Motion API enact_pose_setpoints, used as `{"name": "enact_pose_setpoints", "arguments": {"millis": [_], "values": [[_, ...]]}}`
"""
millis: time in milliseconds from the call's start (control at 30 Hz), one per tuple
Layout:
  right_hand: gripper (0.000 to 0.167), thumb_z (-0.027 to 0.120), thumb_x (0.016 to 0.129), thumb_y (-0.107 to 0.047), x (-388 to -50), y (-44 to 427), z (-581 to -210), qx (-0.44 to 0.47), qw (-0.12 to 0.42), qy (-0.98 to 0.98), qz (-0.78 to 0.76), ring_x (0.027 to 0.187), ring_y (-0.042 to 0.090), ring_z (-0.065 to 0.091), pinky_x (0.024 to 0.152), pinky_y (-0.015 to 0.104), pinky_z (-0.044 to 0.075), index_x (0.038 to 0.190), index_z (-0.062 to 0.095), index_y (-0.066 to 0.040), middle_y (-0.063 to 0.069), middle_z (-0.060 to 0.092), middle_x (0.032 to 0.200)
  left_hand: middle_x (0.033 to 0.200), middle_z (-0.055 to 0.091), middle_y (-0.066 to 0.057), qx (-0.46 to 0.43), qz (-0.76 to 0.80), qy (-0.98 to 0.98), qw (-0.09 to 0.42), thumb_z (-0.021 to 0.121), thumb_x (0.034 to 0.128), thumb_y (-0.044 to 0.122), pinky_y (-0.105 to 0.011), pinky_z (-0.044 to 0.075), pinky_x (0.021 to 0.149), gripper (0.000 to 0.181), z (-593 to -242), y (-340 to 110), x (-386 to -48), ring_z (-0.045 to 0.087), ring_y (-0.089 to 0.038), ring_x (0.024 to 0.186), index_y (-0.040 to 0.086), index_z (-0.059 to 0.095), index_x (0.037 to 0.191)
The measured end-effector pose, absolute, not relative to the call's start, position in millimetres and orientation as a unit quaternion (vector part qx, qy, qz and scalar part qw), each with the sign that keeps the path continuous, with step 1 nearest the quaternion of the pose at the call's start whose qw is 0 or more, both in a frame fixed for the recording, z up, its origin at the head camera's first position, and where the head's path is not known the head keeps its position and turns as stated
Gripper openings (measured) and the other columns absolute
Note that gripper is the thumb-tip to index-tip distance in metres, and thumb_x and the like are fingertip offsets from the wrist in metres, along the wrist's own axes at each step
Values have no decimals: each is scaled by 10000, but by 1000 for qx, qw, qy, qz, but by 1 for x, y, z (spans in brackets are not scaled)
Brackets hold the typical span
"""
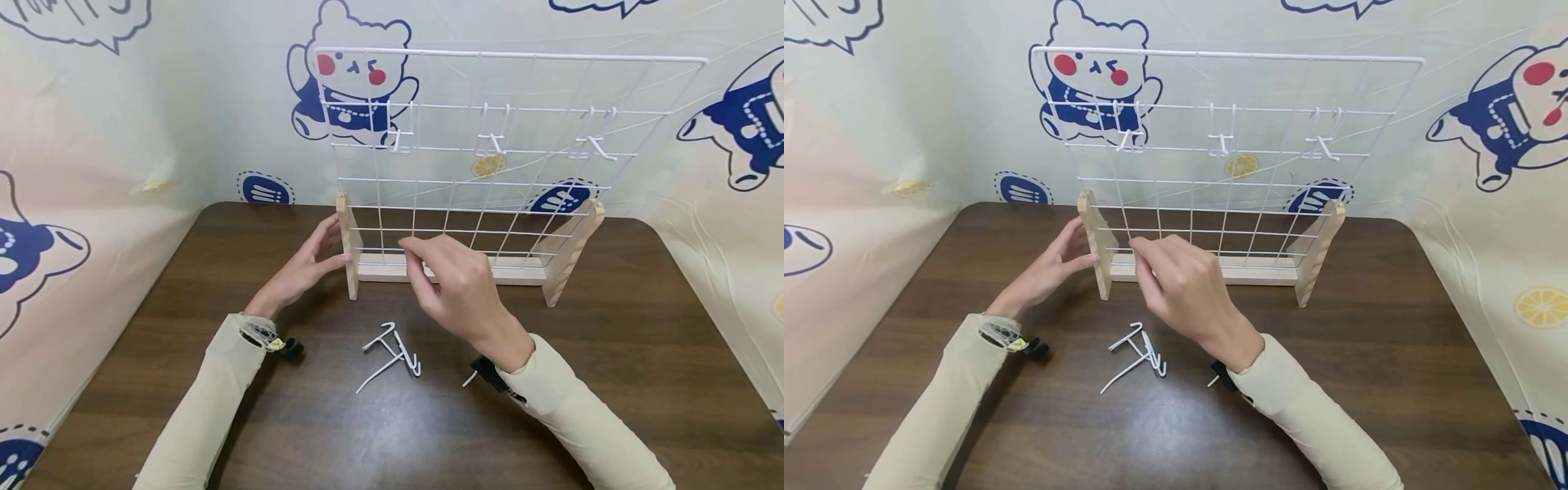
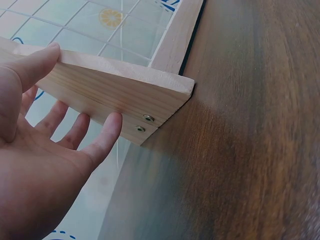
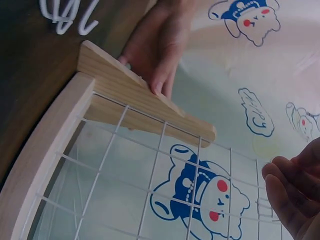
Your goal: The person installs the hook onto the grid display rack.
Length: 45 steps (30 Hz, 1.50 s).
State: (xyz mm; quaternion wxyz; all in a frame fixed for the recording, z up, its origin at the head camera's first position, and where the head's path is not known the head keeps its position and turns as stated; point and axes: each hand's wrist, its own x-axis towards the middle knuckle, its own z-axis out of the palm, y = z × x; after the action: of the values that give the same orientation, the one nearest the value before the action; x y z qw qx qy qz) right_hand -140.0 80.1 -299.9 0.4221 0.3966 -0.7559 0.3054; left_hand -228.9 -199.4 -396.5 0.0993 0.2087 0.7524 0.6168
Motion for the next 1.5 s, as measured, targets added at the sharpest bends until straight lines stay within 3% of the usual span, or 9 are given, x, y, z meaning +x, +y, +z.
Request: {"name": "enact_pose_setpoints", "arguments": {"millis": [433, 733, 1167, 1333, 1500], "values": [[145, 618, 906, -8, -128, 98, -309, 392, 385, -771, 321, 635, 170, 603, 537, 303, 484, 1002, 726, 3, 79, 710, 811, 1594, 274, -72, 194, 616, 756, 107, 625, 973, 89, -611, 248, 1135, 778, -394, -200, -229, 262, -286, 1460, 266, 177, 1583], [155, 599, 917, -41, -130, 120, -327, 375, 370, -794, 305, 703, 203, 658, 626, 363, 541, 1000, 726, -8, 85, 723, 852, 1589, 267, -138, 194, 607, 762, 116, 619, 972, 87, -624, 240, 1133, 766, -371, -191, -214, 255, -329, 1461, 199, 174, 1585], [145, 642, 876, -11, -123, 157, -354, 343, 294, -834, 318, 634, 96, 602, 569, 273, 493, 976, 736, -56, 15, 721, 818, 1579, 297, -61, 194, 613, 759, 105, 644, 968, 125, -622, 264, 1120, 771, -398, -200, -230, 280, -273, 1447, 307, 202, 1573], [131, 654, 863, -13, -117, 170, -363, 342, 232, -869, 272, 532, 22, 490, 497, 204, 418, 939, 730, -87, -37, 695, 763, 1555, 329, -43, 197, 611, 760, 99, 658, 964, 159, -594, 291, 1117, 751, -397, -200, -229, 308, -252, 1429, 338, 235, 1558], [67, 693, 869, -61, -111, 179, -369, 335, 133, -911, 202, 554, 12, 484, 521, 240, 449, 870, 713, -125, -92, 640, 709, 1547, 340, -51, 200, 613, 758, 97, 656, 964, 160, -594, 292, 1113, 743, -397, -200, -228, 317, -258, 1422, 338, 244, 1556]]}}
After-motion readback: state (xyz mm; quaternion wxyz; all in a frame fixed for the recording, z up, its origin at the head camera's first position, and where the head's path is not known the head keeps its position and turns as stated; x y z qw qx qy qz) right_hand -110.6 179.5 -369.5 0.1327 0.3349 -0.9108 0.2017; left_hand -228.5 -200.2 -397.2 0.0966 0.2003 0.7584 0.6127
